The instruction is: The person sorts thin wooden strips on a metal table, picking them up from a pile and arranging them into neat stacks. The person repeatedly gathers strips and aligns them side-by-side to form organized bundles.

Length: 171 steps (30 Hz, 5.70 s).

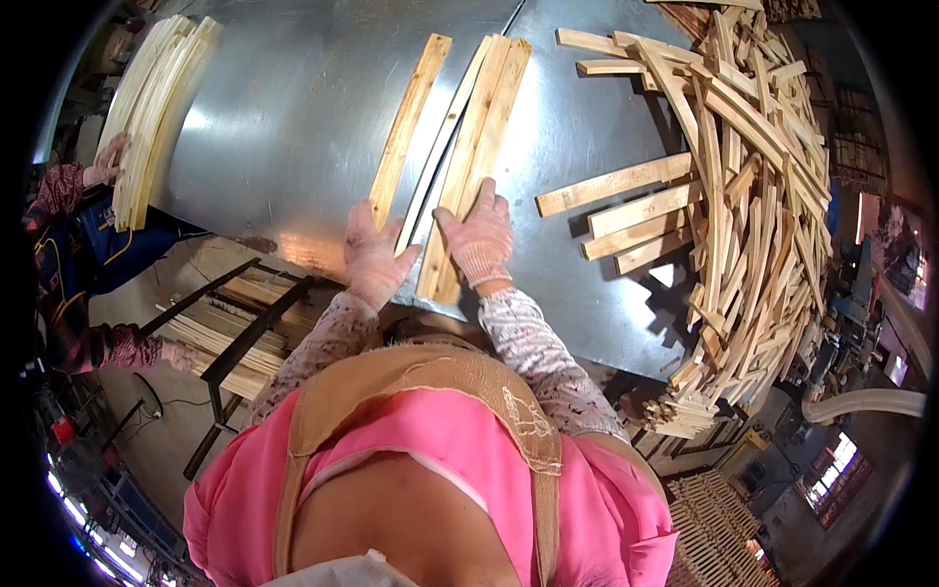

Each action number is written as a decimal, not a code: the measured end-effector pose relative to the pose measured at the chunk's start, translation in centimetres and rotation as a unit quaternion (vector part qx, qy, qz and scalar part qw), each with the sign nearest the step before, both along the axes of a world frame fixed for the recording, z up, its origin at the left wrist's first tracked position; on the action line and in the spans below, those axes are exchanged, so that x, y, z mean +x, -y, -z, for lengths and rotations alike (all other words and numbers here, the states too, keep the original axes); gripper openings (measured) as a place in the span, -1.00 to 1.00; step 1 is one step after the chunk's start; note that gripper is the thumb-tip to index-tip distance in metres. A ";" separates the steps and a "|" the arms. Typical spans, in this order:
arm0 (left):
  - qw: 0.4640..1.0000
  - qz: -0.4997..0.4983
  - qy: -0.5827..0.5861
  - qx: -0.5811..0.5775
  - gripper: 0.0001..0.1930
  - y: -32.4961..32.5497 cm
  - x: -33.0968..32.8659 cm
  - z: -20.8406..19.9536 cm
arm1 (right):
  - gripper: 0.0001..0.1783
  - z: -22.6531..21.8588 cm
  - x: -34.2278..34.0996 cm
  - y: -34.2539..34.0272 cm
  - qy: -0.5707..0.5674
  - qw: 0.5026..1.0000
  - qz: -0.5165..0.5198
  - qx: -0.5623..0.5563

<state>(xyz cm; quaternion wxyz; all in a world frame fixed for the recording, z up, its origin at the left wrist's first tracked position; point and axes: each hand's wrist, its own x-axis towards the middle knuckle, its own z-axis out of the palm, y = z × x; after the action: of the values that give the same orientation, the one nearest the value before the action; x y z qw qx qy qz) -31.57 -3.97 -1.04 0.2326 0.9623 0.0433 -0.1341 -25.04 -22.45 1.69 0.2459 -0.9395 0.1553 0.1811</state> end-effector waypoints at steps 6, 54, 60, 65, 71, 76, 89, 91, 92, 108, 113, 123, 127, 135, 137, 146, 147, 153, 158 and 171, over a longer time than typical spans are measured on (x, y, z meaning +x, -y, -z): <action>0.991 0.101 0.052 0.074 -0.44 -0.6 0.5 0.8 | 0.22 -1.5 1.7 -3.9 -0.028 0.999 0.031 -0.021; 0.993 -0.087 0.073 -0.012 -0.22 2.9 8.6 2.7 | -0.36 -1.5 34.7 35.2 0.449 0.669 0.499 0.319; 0.997 -0.020 0.030 -0.065 -0.28 0.3 10.1 0.2 | -0.39 1.8 12.5 17.6 0.301 0.899 0.258 0.188; 0.998 -0.023 -0.024 -0.057 -0.16 -0.5 7.5 -1.9 | -0.38 -3.3 0.1 1.4 -0.170 0.947 -0.063 0.266; 0.989 -0.047 0.137 0.028 -0.28 1.3 4.8 -2.2 | -0.80 -0.2 20.1 19.3 0.280 0.869 -0.370 -0.170; 0.994 -0.075 0.048 0.058 0.02 1.4 5.0 -0.9 | -0.38 -8.0 31.8 42.6 0.125 0.840 -0.124 -0.514; 0.990 -0.132 -0.034 0.046 0.17 -2.8 6.6 -0.2 | -0.55 -4.3 35.8 48.2 0.084 0.819 -0.210 -0.527; 0.983 -0.157 -0.041 0.088 0.17 -2.6 5.9 -0.3 | -0.62 -4.1 36.6 42.9 0.129 0.883 -0.141 -0.429; 0.983 -0.150 -0.047 0.099 0.16 -2.4 5.7 0.2 | -0.63 -4.3 36.1 42.5 0.148 0.898 -0.124 -0.395; 0.915 -0.222 0.041 -0.335 0.14 -0.5 6.1 -1.9 | -0.44 3.4 24.0 -5.3 0.050 0.977 -0.154 0.137; 0.981 -0.134 0.015 0.138 0.14 -0.6 4.7 -0.4 | -0.58 -2.3 22.3 9.4 0.248 0.941 -0.221 -0.063; 0.990 -0.073 -0.011 0.119 0.06 -5.9 5.9 -2.4 | -0.28 -4.6 20.3 16.6 -0.006 0.926 -0.345 -0.151; 0.995 -0.035 -0.014 0.088 0.04 -5.2 4.8 -1.4 | -0.80 5.5 17.3 3.2 0.165 0.901 -0.397 -0.059; 0.990 -0.107 -0.039 0.083 0.29 -2.1 1.2 -3.5 | -0.53 -3.2 14.6 1.7 0.137 0.958 -0.252 -0.005; 0.991 -0.090 -0.021 0.094 0.28 -1.5 1.3 -3.9 | -0.61 -1.1 15.9 13.9 0.410 0.893 -0.096 -0.156; 0.956 0.084 0.176 -0.220 -0.27 9.2 6.3 -0.7 | -0.15 -7.9 4.1 27.0 0.280 0.919 0.267 -0.073; 0.931 0.205 0.238 -0.188 -0.35 11.3 7.7 2.6 | -0.05 -10.5 3.9 22.9 0.227 0.911 0.334 0.083; 0.736 -0.033 -0.301 -0.606 -0.50 21.9 11.8 1.1 | -0.60 -7.9 5.8 33.1 0.247 0.957 0.065 -0.139; 0.956 -0.043 -0.191 -0.217 -0.48 14.4 9.9 -6.5 | -0.40 -7.0 7.2 41.7 0.080 0.912 0.058 -0.399; 0.976 -0.174 0.124 0.041 0.08 -2.1 2.2 1.9 | -0.42 -7.1 10.4 15.4 0.044 0.989 -0.060 0.127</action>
<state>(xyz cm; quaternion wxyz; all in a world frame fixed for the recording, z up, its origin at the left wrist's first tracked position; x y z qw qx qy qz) -29.41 -1.85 -2.93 0.2165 0.9578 0.1864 0.0307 -14.67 -37.83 8.84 0.3583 -0.9155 0.0635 0.1718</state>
